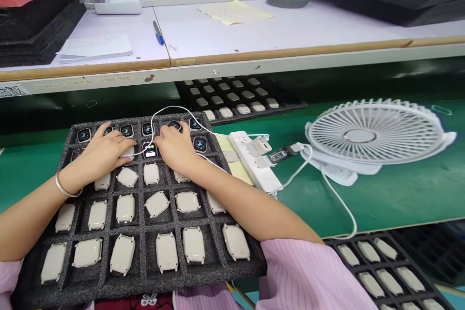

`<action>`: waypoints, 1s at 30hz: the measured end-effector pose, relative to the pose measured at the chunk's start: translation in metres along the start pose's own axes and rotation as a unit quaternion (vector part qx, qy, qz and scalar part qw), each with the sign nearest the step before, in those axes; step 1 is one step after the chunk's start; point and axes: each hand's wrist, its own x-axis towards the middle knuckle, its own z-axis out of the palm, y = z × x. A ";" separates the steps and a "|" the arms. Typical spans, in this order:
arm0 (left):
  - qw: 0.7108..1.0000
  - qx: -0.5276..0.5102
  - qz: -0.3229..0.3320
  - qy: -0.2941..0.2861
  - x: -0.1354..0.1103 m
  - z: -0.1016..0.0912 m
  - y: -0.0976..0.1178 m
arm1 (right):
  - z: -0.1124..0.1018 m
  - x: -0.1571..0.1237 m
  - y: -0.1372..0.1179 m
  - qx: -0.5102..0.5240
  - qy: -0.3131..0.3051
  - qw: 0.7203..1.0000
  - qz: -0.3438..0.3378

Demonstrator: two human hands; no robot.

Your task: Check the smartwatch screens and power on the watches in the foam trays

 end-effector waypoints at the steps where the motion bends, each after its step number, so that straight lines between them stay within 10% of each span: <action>1: 0.999 -0.034 -0.021 0.004 0.000 0.001 -0.005 | 0.000 0.000 0.000 0.001 -0.002 1.000 0.001; 7: 0.944 -0.302 -0.133 -0.002 -0.002 0.013 -0.031 | 0.002 0.001 0.002 0.000 0.005 1.000 -0.005; 21: 0.965 -0.219 -0.136 -0.045 0.000 0.023 -0.026 | 0.004 0.002 0.002 -0.005 0.018 1.000 -0.010; 30: 0.952 -0.264 -0.156 -0.019 0.002 0.027 -0.028 | -0.028 -0.008 0.026 0.013 0.168 0.984 0.066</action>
